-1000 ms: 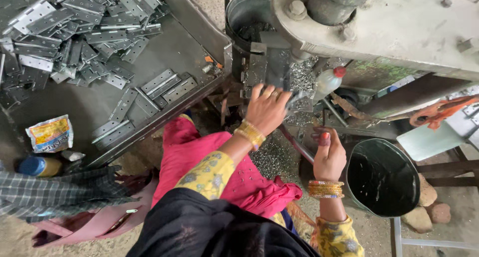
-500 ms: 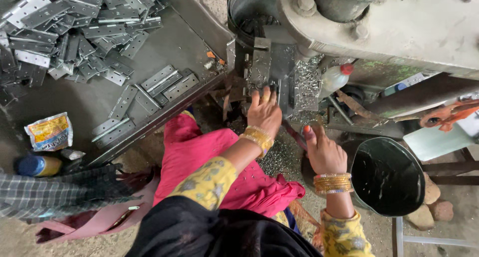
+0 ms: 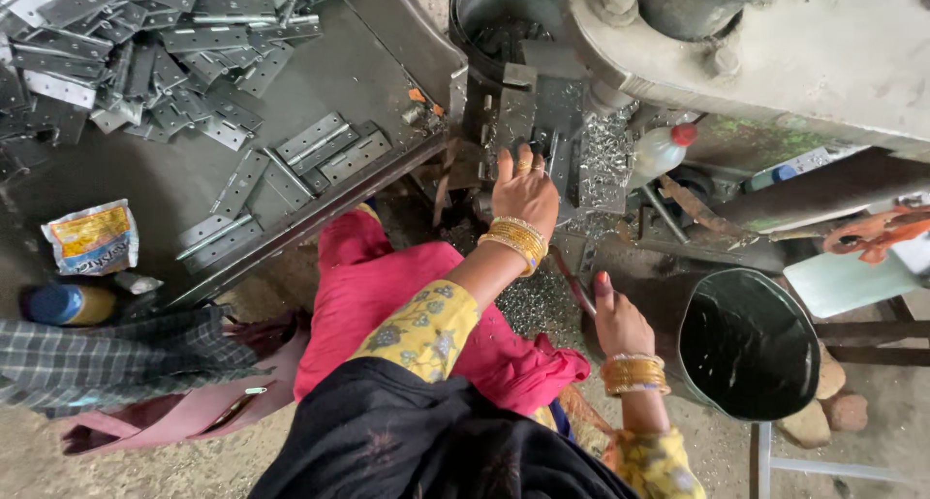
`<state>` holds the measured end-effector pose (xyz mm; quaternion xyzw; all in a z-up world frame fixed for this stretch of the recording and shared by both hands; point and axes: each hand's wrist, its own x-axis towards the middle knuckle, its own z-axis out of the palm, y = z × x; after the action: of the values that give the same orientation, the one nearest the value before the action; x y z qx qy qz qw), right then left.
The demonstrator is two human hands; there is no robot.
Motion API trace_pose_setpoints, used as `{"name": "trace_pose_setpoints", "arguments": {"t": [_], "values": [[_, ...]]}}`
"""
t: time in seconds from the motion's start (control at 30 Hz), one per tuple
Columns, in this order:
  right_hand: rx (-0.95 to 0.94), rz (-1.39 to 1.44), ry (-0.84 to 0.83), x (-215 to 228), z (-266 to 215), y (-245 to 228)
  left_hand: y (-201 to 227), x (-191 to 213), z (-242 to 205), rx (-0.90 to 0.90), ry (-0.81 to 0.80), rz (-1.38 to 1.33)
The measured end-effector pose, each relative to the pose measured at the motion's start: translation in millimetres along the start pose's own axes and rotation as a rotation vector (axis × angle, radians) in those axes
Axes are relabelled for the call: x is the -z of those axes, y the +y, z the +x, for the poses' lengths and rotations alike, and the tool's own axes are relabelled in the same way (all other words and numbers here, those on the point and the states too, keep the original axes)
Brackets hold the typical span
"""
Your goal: The person repeatedly picks up small metal brackets from a bin, places them into a grinding machine, and uses a metal rod to press them against the grinding wheel. The person then removes the processed parts and places them back into the bin.
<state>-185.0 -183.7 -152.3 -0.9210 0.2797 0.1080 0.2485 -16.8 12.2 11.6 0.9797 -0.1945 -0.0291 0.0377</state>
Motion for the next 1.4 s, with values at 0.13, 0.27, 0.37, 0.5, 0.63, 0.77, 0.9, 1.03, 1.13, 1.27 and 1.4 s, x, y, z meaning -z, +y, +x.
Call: {"name": "trace_pose_setpoints", "arguments": {"t": [0.13, 0.27, 0.37, 0.5, 0.63, 0.77, 0.9, 1.03, 1.13, 1.27, 1.4], "values": [[0.067, -0.044, -0.098, -25, 12, 0, -7, 10, -1, -0.021, 0.125, -0.029], [0.084, -0.034, -0.101, -19, 18, 8, -11, 20, 8, -0.051, -0.052, 0.027], [0.159, -0.114, 0.041, -18, 7, 17, -6, 10, 10, -0.027, 0.094, 0.111], [-0.042, 0.023, -0.151, -17, 15, 5, 0, 8, 28, 0.041, 0.133, -0.004], [0.043, 0.022, -0.166, -19, 15, 7, -11, 11, 34, -0.011, 0.047, 0.055], [0.116, -0.062, 0.025, -30, 3, 35, -7, 4, 31, 0.017, 0.013, 0.117], [0.016, 0.039, -0.178, -45, 24, 29, -10, 4, 39, 0.044, 0.145, 0.012], [0.246, -0.074, -0.011, -39, 34, 39, -8, 0, 41, 0.008, 0.005, 0.061], [0.068, -0.036, 0.028, -38, 18, 55, -1, 0, 37, 0.056, -0.069, 0.149], [0.057, 0.028, -0.072, -45, 27, 24, 5, 22, 58, 0.086, 0.066, 0.161], [0.061, 0.437, -0.161, -32, -12, 10, -31, 15, 28, 0.155, 0.224, -0.195]]}}
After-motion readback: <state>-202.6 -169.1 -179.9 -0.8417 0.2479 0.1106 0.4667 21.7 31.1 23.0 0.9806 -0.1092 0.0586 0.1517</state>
